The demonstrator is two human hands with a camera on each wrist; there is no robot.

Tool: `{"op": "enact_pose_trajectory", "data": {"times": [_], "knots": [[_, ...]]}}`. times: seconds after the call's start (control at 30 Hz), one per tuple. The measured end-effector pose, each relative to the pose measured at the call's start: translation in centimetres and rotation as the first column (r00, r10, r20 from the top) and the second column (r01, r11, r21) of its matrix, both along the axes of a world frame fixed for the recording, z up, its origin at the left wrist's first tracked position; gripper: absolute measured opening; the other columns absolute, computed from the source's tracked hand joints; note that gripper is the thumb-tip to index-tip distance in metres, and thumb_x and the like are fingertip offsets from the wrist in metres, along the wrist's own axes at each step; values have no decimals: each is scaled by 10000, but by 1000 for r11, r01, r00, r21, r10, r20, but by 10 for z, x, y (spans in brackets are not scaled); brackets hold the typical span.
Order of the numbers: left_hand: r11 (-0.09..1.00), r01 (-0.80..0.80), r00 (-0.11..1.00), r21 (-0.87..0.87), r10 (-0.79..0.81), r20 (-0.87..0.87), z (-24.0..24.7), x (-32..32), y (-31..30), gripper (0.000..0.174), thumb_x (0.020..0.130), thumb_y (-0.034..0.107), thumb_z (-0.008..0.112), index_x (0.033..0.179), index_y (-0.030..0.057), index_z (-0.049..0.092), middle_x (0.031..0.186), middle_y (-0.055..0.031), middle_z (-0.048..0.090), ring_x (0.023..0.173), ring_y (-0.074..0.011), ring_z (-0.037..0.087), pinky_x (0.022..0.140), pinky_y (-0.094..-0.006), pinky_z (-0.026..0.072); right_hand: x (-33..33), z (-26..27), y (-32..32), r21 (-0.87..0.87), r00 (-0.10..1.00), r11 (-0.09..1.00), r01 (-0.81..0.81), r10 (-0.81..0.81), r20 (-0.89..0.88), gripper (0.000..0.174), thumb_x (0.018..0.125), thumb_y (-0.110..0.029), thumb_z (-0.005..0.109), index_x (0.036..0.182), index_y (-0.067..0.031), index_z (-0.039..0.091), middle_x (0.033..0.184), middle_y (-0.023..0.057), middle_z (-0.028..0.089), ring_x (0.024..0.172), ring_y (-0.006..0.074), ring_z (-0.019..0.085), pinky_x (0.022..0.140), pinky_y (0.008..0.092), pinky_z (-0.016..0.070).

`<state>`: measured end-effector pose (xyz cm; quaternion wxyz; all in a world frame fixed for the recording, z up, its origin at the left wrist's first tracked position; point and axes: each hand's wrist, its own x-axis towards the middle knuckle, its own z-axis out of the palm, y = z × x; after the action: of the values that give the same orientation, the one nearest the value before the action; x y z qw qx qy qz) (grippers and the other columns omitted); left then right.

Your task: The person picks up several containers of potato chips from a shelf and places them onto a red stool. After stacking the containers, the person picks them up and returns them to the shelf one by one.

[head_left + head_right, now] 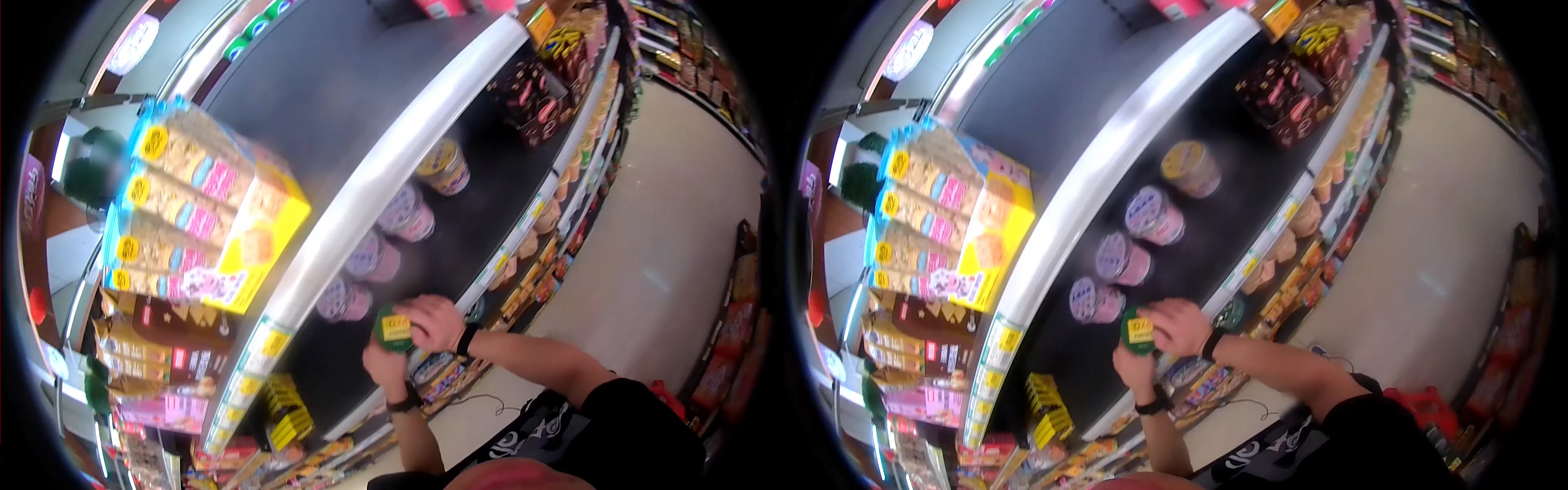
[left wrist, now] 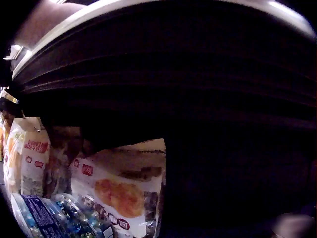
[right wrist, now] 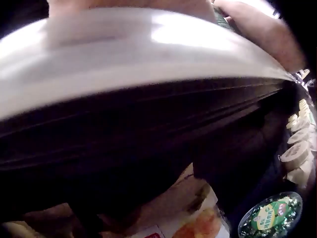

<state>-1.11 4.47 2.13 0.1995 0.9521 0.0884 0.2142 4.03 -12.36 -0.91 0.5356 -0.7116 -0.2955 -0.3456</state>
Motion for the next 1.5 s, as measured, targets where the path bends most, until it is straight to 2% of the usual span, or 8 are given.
{"op": "enact_pose_trajectory", "data": {"times": [0.13,0.57,0.73,1.0,1.07,1.1,1.23,1.5], "knots": [[999,8,999,-45,-5,47,0,2,-3,394,797,363,836,1083,104,755,906,-237,743,869,-478,718,707,-553,553,0,-1,-2,-30,1000,999,-12,12,7,460,964,-352,545,1296,-61,674,1179,190,725,944,387,709,864,487,576],[997,66,997,-51,-64,45,-4,1,6,407,781,365,847,1053,75,759,884,-235,742,866,-476,724,703,-534,562,2,0,-2,-13,998,1000,25,-25,63,457,1036,-385,502,1282,-43,678,1142,197,724,886,384,708,812,468,581],[995,62,997,-77,-59,43,0,4,3,388,780,346,848,1058,86,773,899,-218,755,847,-450,740,701,-515,572,0,-3,-4,-63,999,997,-43,42,-21,485,970,-370,556,1312,-49,680,1204,185,718,946,377,699,853,474,573],[998,42,998,-49,-40,45,-5,2,3,406,750,372,879,1018,94,755,890,-210,755,841,-449,739,687,-526,570,1,2,-8,-54,997,995,-81,80,-20,470,973,-363,545,1309,-66,688,1241,188,721,986,390,715,924,480,581],[994,98,994,-56,-95,56,-6,0,8,398,750,371,879,1011,98,753,886,-209,755,840,-451,738,686,-527,571,2,0,-9,-42,995,994,-102,102,-17,467,978,-364,542,1306,-68,695,1232,192,727,984,396,720,921,484,583],[999,38,999,-10,-38,2,-8,-1,11,373,756,356,873,999,104,746,879,-208,751,830,-452,735,686,-529,572,2,1,-7,-29,994,993,-111,110,-14,466,981,-365,540,1304,-69,698,1228,194,730,983,399,722,919,485,585],[998,29,998,-51,-26,63,-6,0,6,303,770,301,849,952,100,715,875,-214,741,828,-459,723,684,-528,568,2,7,-8,-32,995,994,-104,104,-8,464,941,-320,594,1320,-69,683,1184,198,720,934,391,699,831,476,582],[999,38,999,-13,-37,32,-12,1,9,276,776,289,839,933,102,710,859,-211,736,783,-464,713,654,-552,552,2,7,-9,-43,996,995,-94,94,-7,434,965,-278,570,1309,-37,678,1153,223,718,922,410,692,842,493,578]]}}
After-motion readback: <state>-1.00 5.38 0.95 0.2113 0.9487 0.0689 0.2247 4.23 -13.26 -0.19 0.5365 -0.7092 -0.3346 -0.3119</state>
